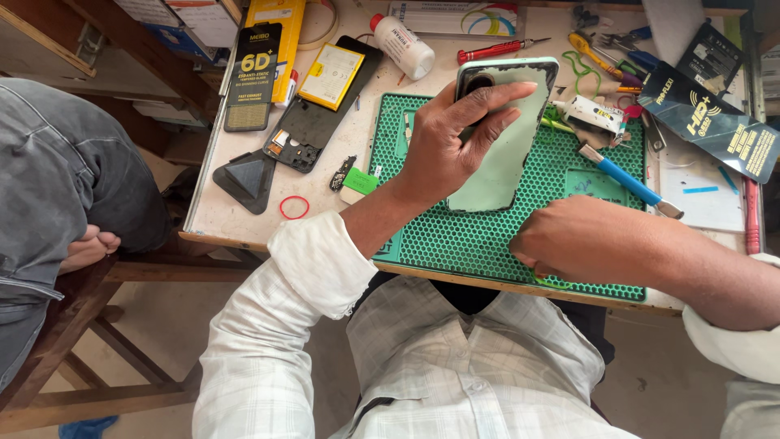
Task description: The person applies adhesive to the edges of a smartphone back cover, then attaches the cover to the phone body. They secure the assembly with rubber bands and inspect the fit.
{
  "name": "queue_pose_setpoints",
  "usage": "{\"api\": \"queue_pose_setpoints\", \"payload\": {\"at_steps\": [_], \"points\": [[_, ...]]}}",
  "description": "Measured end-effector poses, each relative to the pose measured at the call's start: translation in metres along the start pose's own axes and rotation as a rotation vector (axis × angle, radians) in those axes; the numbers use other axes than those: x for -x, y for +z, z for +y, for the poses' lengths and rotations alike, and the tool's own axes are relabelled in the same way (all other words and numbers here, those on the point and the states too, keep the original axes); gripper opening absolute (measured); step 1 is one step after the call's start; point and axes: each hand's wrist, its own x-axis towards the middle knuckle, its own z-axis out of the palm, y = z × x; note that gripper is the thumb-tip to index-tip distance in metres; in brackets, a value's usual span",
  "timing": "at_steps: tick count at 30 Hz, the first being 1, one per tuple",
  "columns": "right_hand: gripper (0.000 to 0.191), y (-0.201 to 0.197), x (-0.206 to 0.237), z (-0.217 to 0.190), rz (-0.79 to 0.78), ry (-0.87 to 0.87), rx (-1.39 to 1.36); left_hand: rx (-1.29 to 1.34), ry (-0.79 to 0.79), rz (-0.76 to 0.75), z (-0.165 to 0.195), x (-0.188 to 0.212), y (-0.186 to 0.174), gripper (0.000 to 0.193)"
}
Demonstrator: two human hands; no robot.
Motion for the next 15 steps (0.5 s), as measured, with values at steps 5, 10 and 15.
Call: {"api": "queue_pose_setpoints", "payload": {"at_steps": [5,10,15], "points": [[0.014,-0.004,0.001,0.009,0.046,-0.088,-0.072,-0.001,-0.004,-0.002,0.001,0.000,0.001,0.027],[0.015,-0.015,0.008,0.027,0.418,-0.061,-0.099,0.003,-0.004,-0.002,0.001,0.000,0.000,0.027],[0.015,-0.015,0.015,0.037,0.918,0.004,-0.262,-0.005,0.008,0.005,0.000,0.001,0.001,0.026]]}}
